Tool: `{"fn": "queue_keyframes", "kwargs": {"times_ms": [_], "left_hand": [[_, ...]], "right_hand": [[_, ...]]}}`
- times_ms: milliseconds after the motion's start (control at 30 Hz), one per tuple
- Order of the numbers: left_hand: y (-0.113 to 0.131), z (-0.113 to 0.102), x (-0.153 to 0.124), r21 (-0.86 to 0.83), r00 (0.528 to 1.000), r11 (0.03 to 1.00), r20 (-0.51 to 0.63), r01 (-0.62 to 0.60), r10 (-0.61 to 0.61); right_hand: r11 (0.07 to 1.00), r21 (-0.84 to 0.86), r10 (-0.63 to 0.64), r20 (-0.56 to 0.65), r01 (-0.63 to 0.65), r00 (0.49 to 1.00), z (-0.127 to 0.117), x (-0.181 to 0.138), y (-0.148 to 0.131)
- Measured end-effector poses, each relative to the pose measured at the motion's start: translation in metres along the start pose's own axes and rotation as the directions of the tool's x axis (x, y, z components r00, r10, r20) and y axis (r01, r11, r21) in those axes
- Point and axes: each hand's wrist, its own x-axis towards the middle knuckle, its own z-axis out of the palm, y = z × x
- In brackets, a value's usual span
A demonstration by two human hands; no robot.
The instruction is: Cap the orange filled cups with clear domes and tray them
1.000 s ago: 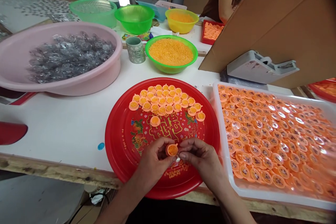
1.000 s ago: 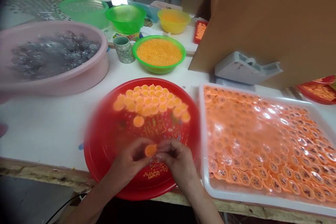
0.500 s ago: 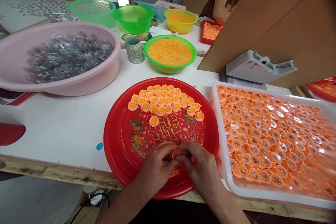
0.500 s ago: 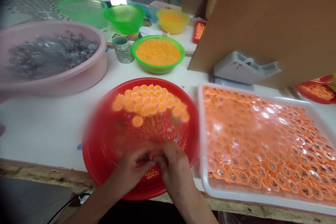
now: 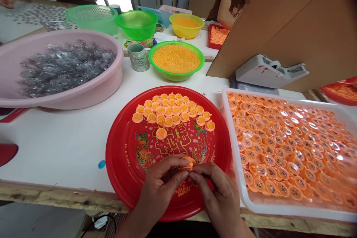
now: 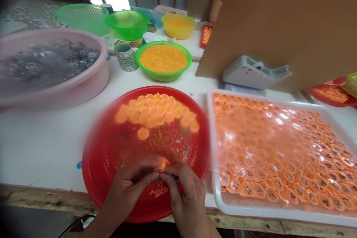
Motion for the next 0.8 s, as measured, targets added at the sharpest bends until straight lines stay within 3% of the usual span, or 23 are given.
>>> {"fn": "queue_keyframes", "kwargs": {"times_ms": [133,267,567,667,800], "left_hand": [[0.003,0.000,-0.002,0.035,0.996,0.995,0.015,-0.093,0.092],[-0.001,0.004,-0.006,0.016,0.992,0.993,-0.042,-0.116,0.116],[-0.003,0.011,-0.006,-0.146,0.983,0.987,-0.165,0.062,-0.086],[-0.003,0.008,-0.002,-0.226,0.950,0.959,-0.220,0.170,-0.221],[-0.010,0.005,0.009,-0.334,0.906,0.889,-0.174,0.314,-0.386]], "right_hand": [[0.995,-0.050,-0.084,-0.002,0.084,0.996,-0.005,0.002,-0.006],[0.995,-0.069,-0.077,-0.027,0.075,0.997,-0.005,0.003,-0.010],[0.999,0.025,0.024,-0.009,-0.024,1.000,0.003,-0.001,-0.005],[0.995,0.072,0.062,0.015,-0.063,0.998,0.009,0.001,-0.003],[0.992,0.046,0.116,-0.005,-0.115,0.993,0.018,0.007,0.005]]}}
